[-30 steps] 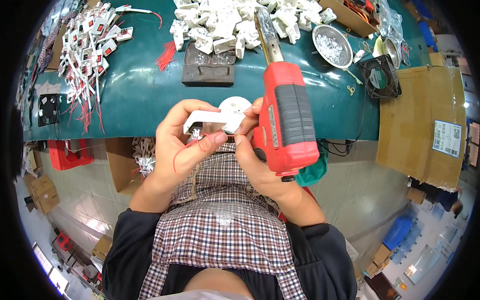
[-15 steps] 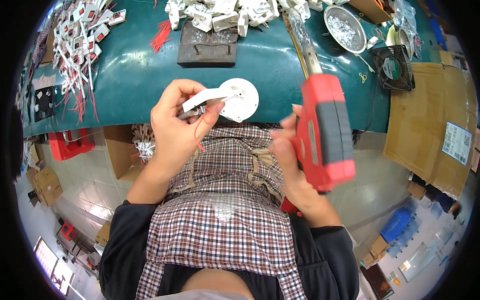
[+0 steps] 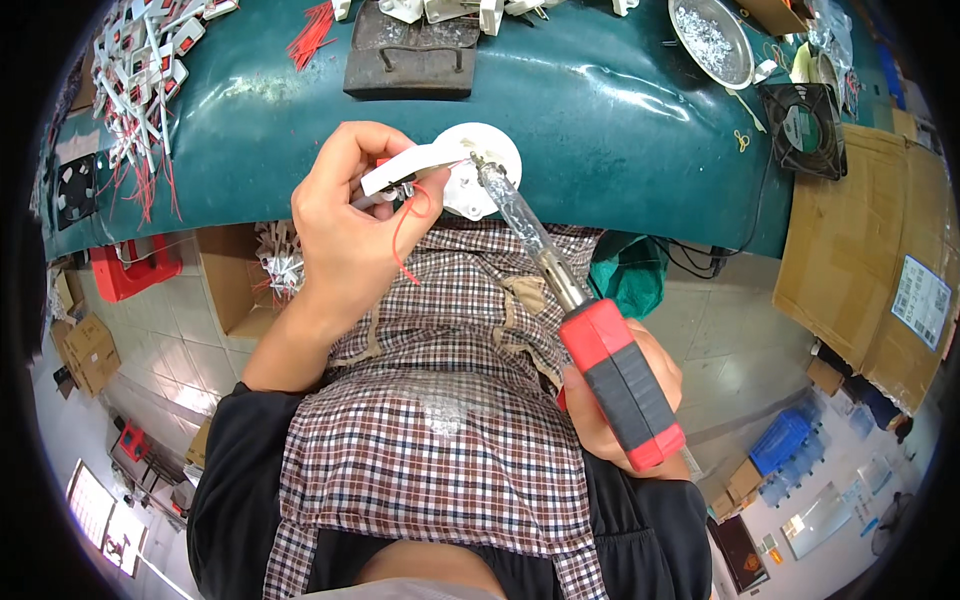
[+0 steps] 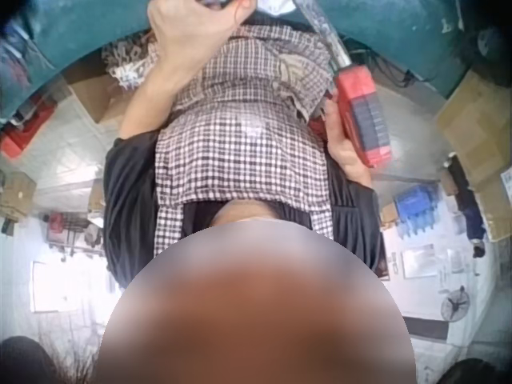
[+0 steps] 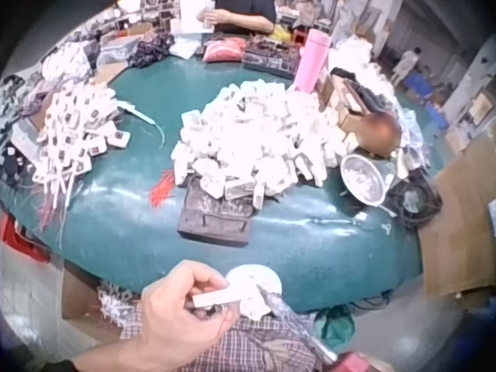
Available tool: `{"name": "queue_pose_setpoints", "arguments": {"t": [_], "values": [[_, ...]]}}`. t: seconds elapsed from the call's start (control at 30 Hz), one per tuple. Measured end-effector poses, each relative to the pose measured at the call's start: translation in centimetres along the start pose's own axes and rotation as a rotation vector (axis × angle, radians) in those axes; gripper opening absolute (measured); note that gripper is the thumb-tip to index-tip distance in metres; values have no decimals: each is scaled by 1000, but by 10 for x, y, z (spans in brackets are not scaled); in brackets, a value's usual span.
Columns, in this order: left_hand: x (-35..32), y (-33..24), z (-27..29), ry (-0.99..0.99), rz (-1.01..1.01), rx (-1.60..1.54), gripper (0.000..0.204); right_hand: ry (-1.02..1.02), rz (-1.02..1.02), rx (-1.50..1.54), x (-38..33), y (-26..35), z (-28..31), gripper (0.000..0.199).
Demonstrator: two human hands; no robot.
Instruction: Soldering wires to small electrical components at a workbench.
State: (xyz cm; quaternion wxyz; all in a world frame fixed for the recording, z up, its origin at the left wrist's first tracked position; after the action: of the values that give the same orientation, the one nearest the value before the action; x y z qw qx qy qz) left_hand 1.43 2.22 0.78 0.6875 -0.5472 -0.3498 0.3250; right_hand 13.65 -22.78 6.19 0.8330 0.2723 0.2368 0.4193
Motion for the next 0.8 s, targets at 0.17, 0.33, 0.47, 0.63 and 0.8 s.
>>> {"name": "queue_pose_setpoints", "arguments": {"t": [0.17, 0.33, 0.47, 0.63, 0.8], "values": [[0, -2, 0, -4, 7, 10, 28, 5, 36, 14, 5, 2, -3, 23], [-1, -3, 1, 31, -13, 19, 24, -2, 74, -23, 8, 2, -6, 20], [-1, -2, 1, 39, -17, 14, 24, -13, 84, -30, 12, 6, -7, 19], [0, 0, 1, 42, -27, 12, 24, -58, 170, -48, 19, 14, -6, 21], [0, 0, 2, 55, -9, -20, 24, -59, 260, -122, 29, 23, 0, 23]]}}
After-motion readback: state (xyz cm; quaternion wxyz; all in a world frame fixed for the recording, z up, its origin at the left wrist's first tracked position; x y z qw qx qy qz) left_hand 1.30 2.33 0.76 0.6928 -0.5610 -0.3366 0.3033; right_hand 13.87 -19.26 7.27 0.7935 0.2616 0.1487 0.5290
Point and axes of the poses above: each hand's wrist, its own x-axis towards the middle knuckle, its own z-axis out of the back of the hand, y = z × x, the point moved 2 cm from there along x, towards the middle knuckle, and after that the axes turned 11 degrees about -x, right-handed, at the moved point
